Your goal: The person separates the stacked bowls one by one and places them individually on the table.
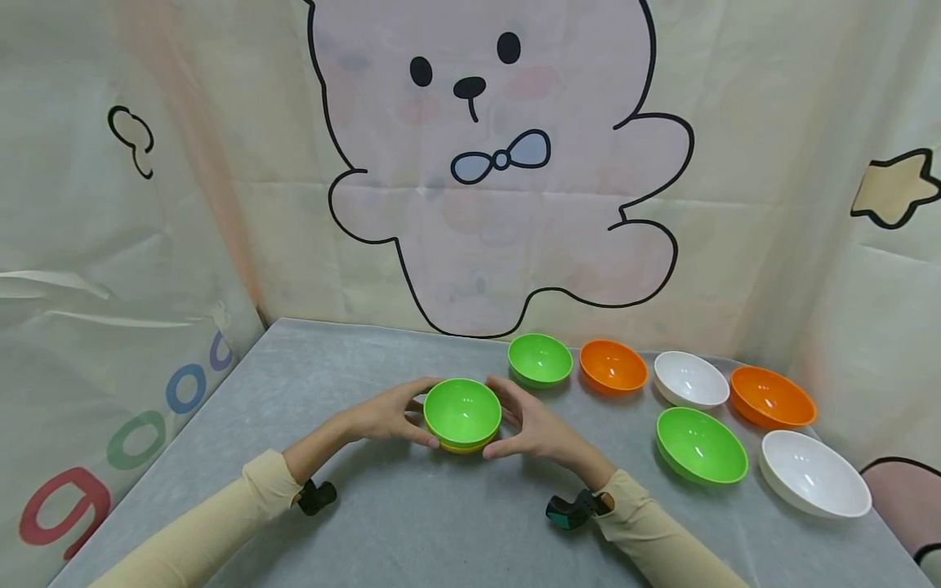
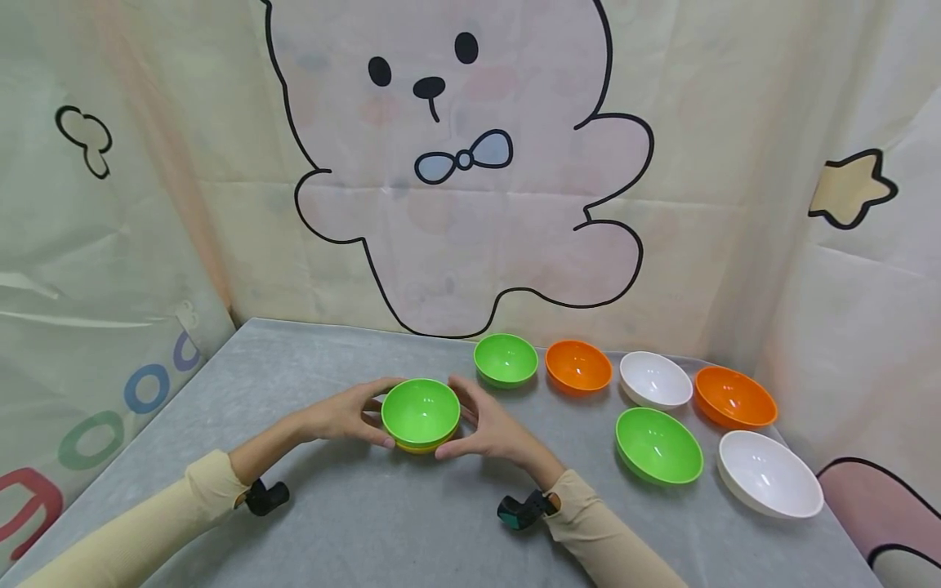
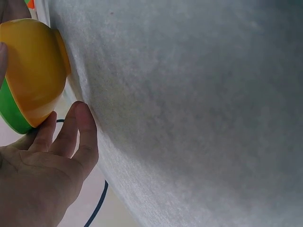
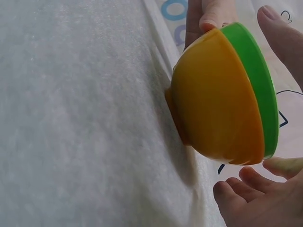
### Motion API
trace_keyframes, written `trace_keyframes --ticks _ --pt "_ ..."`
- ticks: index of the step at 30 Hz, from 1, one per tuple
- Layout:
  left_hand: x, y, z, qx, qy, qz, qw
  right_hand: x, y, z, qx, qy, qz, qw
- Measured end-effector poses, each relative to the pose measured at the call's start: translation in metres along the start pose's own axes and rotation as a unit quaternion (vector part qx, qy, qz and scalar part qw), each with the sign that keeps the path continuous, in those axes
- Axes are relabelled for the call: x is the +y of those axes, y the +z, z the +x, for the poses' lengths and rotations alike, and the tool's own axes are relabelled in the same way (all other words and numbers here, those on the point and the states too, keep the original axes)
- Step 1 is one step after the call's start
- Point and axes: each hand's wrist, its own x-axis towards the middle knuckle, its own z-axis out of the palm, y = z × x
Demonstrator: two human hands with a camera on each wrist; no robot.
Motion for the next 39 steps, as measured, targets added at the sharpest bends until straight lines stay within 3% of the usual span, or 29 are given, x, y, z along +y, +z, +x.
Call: trace_keyframes --ticks 8,23,39 --pt "0.0 0.001 0.001 -0.001 0.0 0.0 1.0 0.005 0.004 0.006 -0.007 -0.021 -0.003 1.0" --pt "-0.001 0.0 0.002 -0.003 -0.001 0.004 1.0 0.007 0.009 0.016 0.036 0.013 -0.067 0.997" --pt "0.002 0.0 0.0 -0.008 0.002 -0.013 0.9999 0.006 0.011 0.017 0.041 -0.017 -0.066 0.997"
